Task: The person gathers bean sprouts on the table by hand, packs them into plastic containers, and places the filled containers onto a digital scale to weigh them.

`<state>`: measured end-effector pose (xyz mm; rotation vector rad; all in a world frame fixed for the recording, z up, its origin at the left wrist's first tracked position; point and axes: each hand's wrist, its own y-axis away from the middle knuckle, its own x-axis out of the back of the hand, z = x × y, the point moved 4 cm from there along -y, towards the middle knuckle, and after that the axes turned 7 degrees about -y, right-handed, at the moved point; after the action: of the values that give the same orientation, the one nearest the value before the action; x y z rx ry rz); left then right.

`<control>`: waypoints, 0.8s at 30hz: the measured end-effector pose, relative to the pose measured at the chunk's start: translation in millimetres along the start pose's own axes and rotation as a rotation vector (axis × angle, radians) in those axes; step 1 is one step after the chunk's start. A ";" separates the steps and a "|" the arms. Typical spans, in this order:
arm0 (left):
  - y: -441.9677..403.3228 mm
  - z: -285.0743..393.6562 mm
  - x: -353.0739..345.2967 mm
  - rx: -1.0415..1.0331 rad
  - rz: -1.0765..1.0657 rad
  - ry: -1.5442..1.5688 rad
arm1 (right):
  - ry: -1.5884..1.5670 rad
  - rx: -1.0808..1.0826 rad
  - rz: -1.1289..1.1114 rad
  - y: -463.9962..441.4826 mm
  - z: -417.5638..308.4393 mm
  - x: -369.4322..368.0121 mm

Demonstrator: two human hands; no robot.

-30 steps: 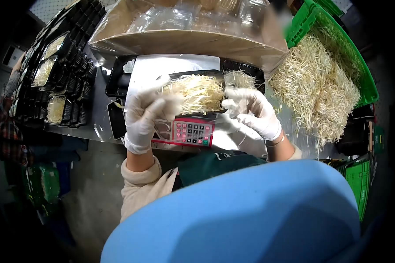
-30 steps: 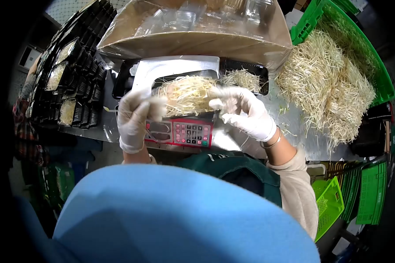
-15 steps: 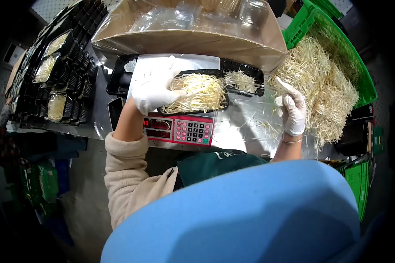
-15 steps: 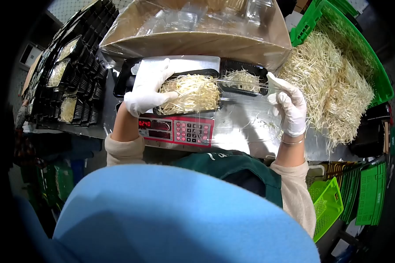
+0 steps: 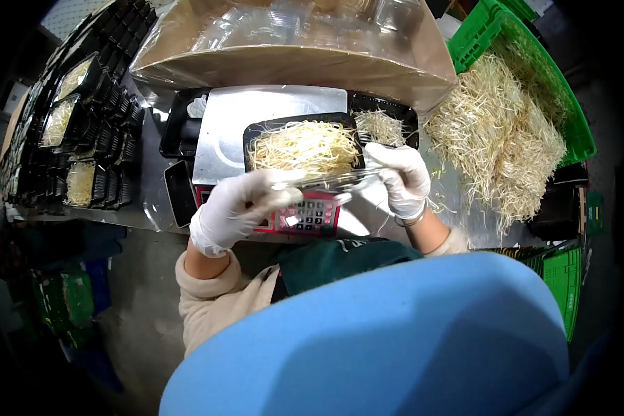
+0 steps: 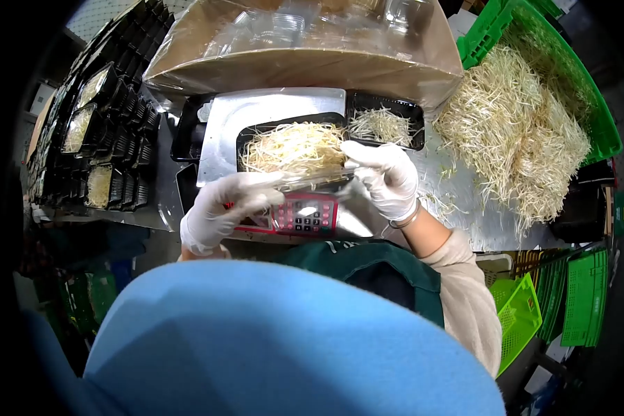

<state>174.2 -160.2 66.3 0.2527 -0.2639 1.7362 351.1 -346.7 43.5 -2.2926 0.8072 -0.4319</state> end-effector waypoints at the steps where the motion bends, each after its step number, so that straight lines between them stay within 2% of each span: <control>1: -3.1 -17.2 5.9 -0.072 0.135 0.005 | 0.120 0.121 -0.017 -5.4 -1.8 -1.7; 2: -6.5 -32.8 12.0 -0.136 0.265 0.011 | 0.300 0.193 -0.025 -16.1 -3.6 -1.9; 3: -10.0 -33.6 19.7 -0.073 0.359 -0.048 | 0.479 0.268 -0.020 -26.8 -5.3 -2.1; 4: -19.1 -39.5 21.7 -0.175 0.564 -0.142 | 0.482 0.128 0.065 -35.4 8.5 -1.7; 6: -49.6 -45.0 26.3 -0.155 0.714 -0.384 | 0.293 -0.140 0.126 -50.1 53.4 0.9; 8: -73.5 -89.0 27.3 -0.087 0.648 0.067 | 0.360 -0.256 0.091 -49.9 86.8 -6.7; 9: -77.9 -103.2 25.4 0.068 0.599 0.265 | 0.464 -0.244 0.052 -51.0 93.8 -12.4; 10: -79.1 -109.6 25.6 0.069 0.599 0.267 | 0.045 -0.571 0.177 -44.2 111.6 -12.8; 12: -78.7 -120.3 22.9 0.085 0.628 0.474 | 0.113 -0.496 0.149 -47.6 102.6 -12.1; 14: -77.0 -120.8 24.3 0.102 0.632 0.450 | 0.036 -0.567 0.145 -47.6 115.3 -12.6; 17: -72.1 -128.8 24.8 0.186 0.523 0.664 | -0.064 -0.662 0.160 -51.2 129.0 -13.8; 20: -65.7 -122.9 16.1 0.122 0.534 0.786 | -0.195 -0.761 0.187 -50.2 142.6 -14.7; 21: -63.3 -124.7 12.0 0.048 0.648 0.744 | -0.234 -0.838 0.115 -42.7 155.3 -13.3; 22: -60.9 -126.1 6.6 0.048 0.652 0.746 | -0.271 -0.913 0.040 -36.1 163.9 -12.5; 23: -57.4 -127.5 4.3 0.063 0.726 0.756 | -0.139 -0.939 -0.030 -31.9 171.2 -7.8; 24: -54.9 -128.7 3.8 0.074 0.796 0.763 | -0.155 -0.911 0.051 -34.0 159.0 -13.3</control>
<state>224.8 -106.6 -52.7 -0.5404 0.3095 2.4792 434.2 -242.1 -50.2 -3.0579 1.1308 0.2008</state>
